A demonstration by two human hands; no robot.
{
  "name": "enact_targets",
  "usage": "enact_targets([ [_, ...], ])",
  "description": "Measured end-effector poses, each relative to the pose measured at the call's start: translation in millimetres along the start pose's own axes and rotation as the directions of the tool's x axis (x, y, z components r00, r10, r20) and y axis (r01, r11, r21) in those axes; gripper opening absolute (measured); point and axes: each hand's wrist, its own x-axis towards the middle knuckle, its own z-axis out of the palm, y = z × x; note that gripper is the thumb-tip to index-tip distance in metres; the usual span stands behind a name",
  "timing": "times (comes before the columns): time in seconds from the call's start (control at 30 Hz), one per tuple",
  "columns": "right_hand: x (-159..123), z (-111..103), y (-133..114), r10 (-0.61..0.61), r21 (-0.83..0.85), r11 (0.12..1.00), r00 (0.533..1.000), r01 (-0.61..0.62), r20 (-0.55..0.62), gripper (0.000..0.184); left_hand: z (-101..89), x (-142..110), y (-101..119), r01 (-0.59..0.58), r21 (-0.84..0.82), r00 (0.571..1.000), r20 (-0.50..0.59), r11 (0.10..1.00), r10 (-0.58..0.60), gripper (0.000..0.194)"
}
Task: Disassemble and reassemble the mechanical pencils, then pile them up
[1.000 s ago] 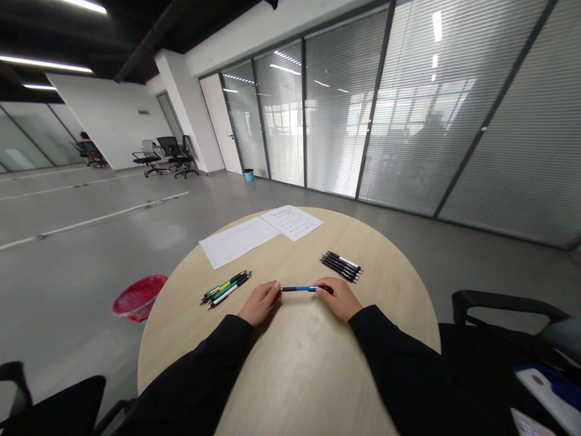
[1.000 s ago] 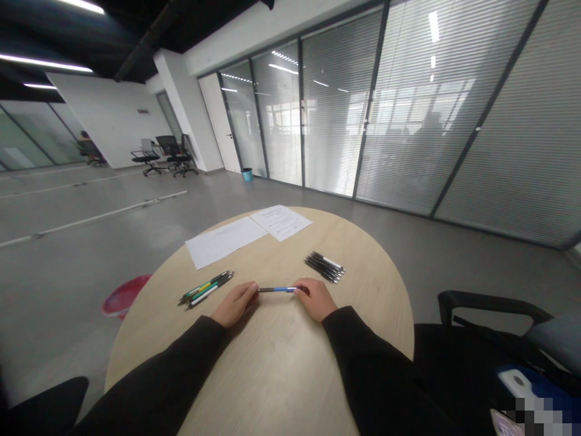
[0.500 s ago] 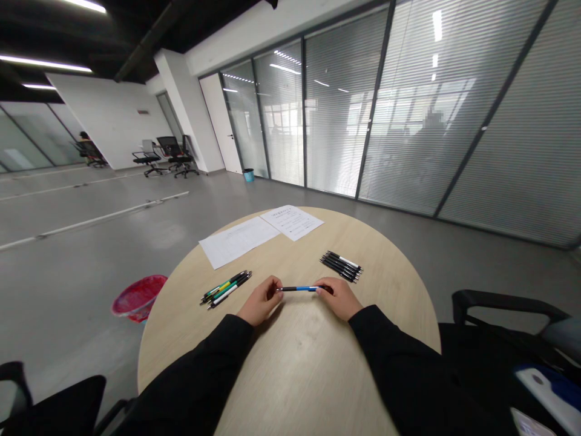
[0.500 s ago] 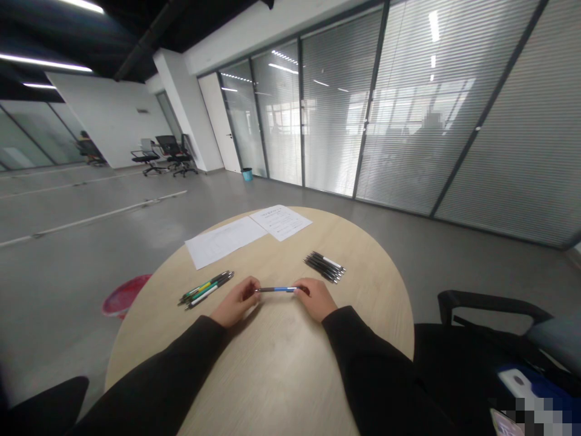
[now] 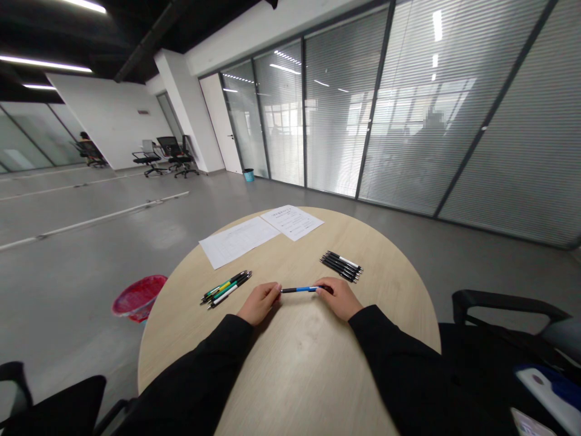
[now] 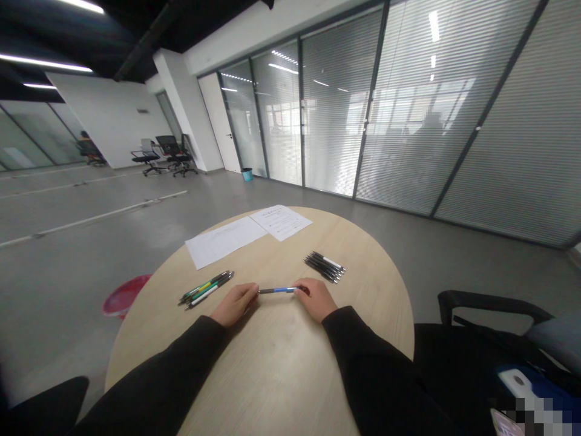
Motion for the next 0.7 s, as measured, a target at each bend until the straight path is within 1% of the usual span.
enact_targets([
  [0.13,0.3,-1.1,-1.5,-0.003,-0.007,1.000,1.000,0.003,0.007,0.016,-0.7,0.3,-1.1,-0.037,0.011,0.999,0.002,0.999,0.037,0.042],
  [0.33,0.4,-0.2,1.3,-0.006,-0.018,1.000,1.000,0.006,0.012,0.017,0.9,1.0,-9.4,-0.070,-0.067,0.998,0.000,0.995,0.070,0.027],
  [0.43,0.3,-0.3,0.9,-0.006,-0.025,1.000,1.000,0.006,0.011,0.017,1.3,1.4,-12.6,-0.084,-0.077,0.997,-0.006,0.993,0.083,0.023],
  [0.53,0.3,-0.5,0.2,-0.002,-0.024,1.000,1.000,0.002,0.015,0.017,1.9,1.2,-13.1,-0.086,-0.088,0.996,-0.010,0.992,0.085,0.024],
  [0.6,0.4,-0.4,-0.1,-0.001,-0.023,1.000,1.000,0.001,0.019,0.017,2.5,0.6,-11.4,-0.067,-0.101,0.998,-0.009,0.993,0.067,0.027],
  [0.7,0.6,-0.5,-1.1,-0.006,-0.023,1.000,1.000,0.006,0.018,0.017,3.1,-0.2,-7.2,-0.019,-0.067,0.999,-0.026,0.998,0.018,0.037],
])
